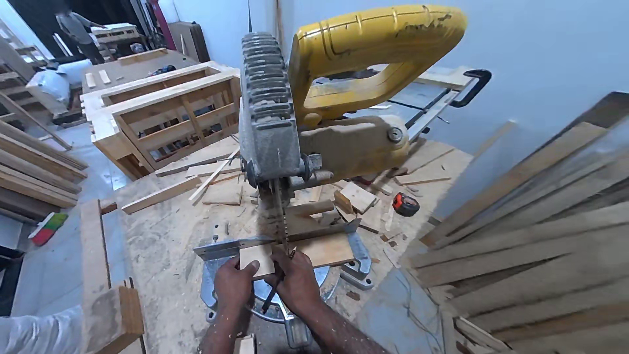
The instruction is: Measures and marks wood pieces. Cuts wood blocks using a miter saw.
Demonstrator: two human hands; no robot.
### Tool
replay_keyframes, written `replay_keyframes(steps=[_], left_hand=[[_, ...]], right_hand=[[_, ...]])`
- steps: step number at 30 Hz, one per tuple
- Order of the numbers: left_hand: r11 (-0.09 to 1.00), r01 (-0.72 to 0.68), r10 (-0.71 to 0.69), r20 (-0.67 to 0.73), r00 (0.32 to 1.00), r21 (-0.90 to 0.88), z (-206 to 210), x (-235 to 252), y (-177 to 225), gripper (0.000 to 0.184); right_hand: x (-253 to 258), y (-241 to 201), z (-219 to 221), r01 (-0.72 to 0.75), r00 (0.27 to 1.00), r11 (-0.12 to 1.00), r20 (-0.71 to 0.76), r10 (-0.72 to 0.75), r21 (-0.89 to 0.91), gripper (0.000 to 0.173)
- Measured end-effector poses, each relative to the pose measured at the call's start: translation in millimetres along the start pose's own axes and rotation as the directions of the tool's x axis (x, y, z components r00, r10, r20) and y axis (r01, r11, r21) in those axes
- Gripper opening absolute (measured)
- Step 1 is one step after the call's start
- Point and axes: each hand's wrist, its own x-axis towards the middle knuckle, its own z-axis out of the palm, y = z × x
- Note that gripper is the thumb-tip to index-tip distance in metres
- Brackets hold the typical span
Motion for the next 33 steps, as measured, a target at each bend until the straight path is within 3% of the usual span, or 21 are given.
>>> replay_keyframes(steps=[11, 18, 22, 33], left_hand=[[0.986, 0.011, -0.023, -0.072, 0.997, -0.166, 8, -5, -3, 0.024], [0.991, -0.089, 0.091, 0.012, 0.996, -0.102, -2, -19, -18, 0.041], [0.986, -0.081, 0.073, -0.054, 0.996, -0.144, 3, -27, -36, 0.045], [0.959, -0.023, 0.011, -0.044, 0.999, -0.281, -6, -25, -39, 0.049]], right_hand=[[-2, 1, -1, 0.014, 1.000, 1.000, -0.013, -0.013, 0.014, 0.043], [-5, 6, 9, 0.106, 0.990, 0.994, -0.094, -0.107, -0.024, 0.038], [-4, 6, 13, 0.158, 0.980, 0.987, -0.115, -0.162, -0.043, 0.041], [-3, 6, 17, 0.205, 0.968, 0.979, -0.151, -0.200, 0.017, 0.041]])
